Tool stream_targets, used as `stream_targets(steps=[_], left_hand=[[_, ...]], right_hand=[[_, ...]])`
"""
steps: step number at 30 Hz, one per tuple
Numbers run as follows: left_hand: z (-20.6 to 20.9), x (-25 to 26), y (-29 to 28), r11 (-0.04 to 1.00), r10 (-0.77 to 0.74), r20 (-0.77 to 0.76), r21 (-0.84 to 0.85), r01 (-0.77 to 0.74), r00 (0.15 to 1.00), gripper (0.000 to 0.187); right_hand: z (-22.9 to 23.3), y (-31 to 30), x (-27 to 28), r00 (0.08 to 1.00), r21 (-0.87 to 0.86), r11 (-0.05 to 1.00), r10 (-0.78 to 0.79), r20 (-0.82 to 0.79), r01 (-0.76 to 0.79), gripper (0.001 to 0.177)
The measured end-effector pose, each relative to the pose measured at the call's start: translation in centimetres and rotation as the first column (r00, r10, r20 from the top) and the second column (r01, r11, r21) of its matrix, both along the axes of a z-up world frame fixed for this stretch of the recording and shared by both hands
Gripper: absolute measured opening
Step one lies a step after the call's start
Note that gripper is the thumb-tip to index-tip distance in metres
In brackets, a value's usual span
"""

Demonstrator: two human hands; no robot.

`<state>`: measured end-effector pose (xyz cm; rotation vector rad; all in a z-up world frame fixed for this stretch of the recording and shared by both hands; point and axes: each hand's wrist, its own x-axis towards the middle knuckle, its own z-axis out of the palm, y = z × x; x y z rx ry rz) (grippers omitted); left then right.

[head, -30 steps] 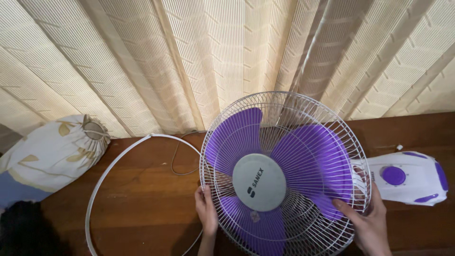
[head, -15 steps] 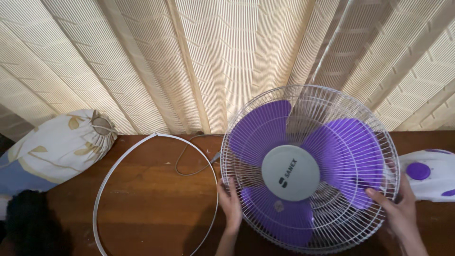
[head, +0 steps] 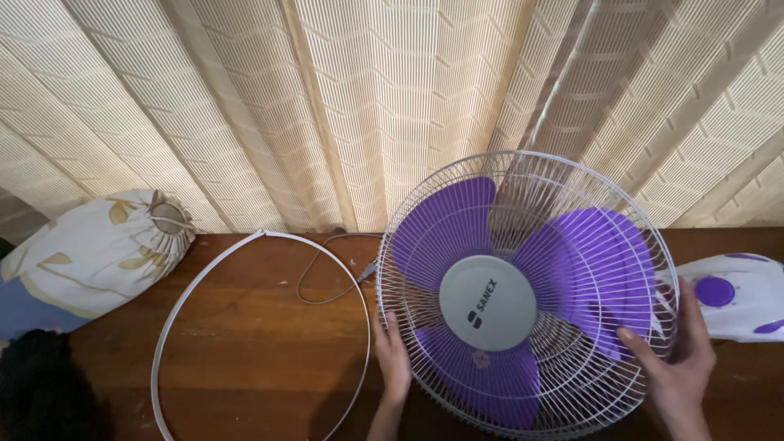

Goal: The person reassembles an electric fan on a wooden table. They fit the purple fan blades onto the motor shaft, tighten the central hub cap by hand, then align and attach the front wire grille over the blades and secure it to the fan housing.

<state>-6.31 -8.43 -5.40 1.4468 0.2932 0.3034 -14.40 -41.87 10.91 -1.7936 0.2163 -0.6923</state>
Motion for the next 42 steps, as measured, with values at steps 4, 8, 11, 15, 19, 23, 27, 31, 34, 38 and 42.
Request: stream_targets(steps=[4, 8, 11, 15, 19, 23, 27, 31, 34, 38, 42], left_hand=[[-0.2, 0.3, 0.2, 0.999, 0.043, 0.011, 0.033, -0.044, 0.999, 0.062], [-0.6, 0.5, 0.4, 1.000, 0.016, 0.022, 0.002, -0.016, 1.000, 0.061], [-1.0, 0.2, 0.5, 1.000, 0.017, 0.001, 0.002, -0.017, 1.000, 0.062], [-2.0, 0.1, 0.7, 0.997, 0.015, -0.042, 0.073, -0.011, 0.999, 0.062], [-3.0, 0.3, 0.8, 0.973, 0.070, -0.052, 0.222, -0.057, 0.996, 0.065], [-3.0, -0.3, 0.9, 0.963, 0.063, -0.055, 0.265, -0.047, 0.996, 0.068], [-1.3, -1.3, 1.2, 0.961, 0.038, -0.077, 0.276, -0.015, 0.996, 0.067], [-0.2, -4.1, 3.2, 0.963, 0.031, 0.043, 0.267, -0.041, 0.999, 0.069], [-1.7, -6.9, 7.4, 0.743, -0.031, 0.091, 0.669, -0.038, 0.995, 0.070], [-7.1, -10.8, 14.8, 0.465, -0.196, -0.008, 0.880, 0.100, 0.981, 0.078], [-10.9, -13.2, 17.4, 0.186, 0.033, -0.165, 0.970, 0.156, 0.986, 0.055]], right_hand=[[0.5, 1.1, 0.0, 1.000, -0.059, 0.998, -0.007, 0.010, 0.007, 0.097], [0.1, 1.7, -0.5, 0.999, -0.068, 0.998, -0.005, 0.040, 0.008, 0.096], [-0.2, 1.6, -0.9, 0.999, -0.177, 0.984, -0.022, 0.038, 0.029, 0.091], [-0.7, 1.7, -1.7, 0.997, -0.213, 0.974, -0.078, 0.021, 0.081, 0.080], [-1.1, 1.8, -2.0, 0.997, -0.137, 0.988, -0.073, 0.010, 0.074, 0.077], [-1.7, 1.6, -2.7, 0.994, -0.250, 0.962, -0.109, 0.029, 0.113, 0.077], [-1.9, 1.5, -3.5, 0.982, -0.334, 0.927, -0.188, -0.016, 0.172, 0.080], [-1.3, 2.5, -4.7, 0.961, -0.457, 0.853, -0.277, 0.014, 0.253, 0.084], [-0.7, 4.4, -5.6, 0.941, -0.521, 0.790, -0.325, 0.091, 0.323, 0.086], [-0.5, 8.8, -6.3, 0.936, -0.512, 0.783, -0.293, 0.197, 0.352, 0.084], [-1.6, 15.1, -6.7, 0.973, -0.338, 0.919, -0.152, 0.171, 0.203, 0.080]])
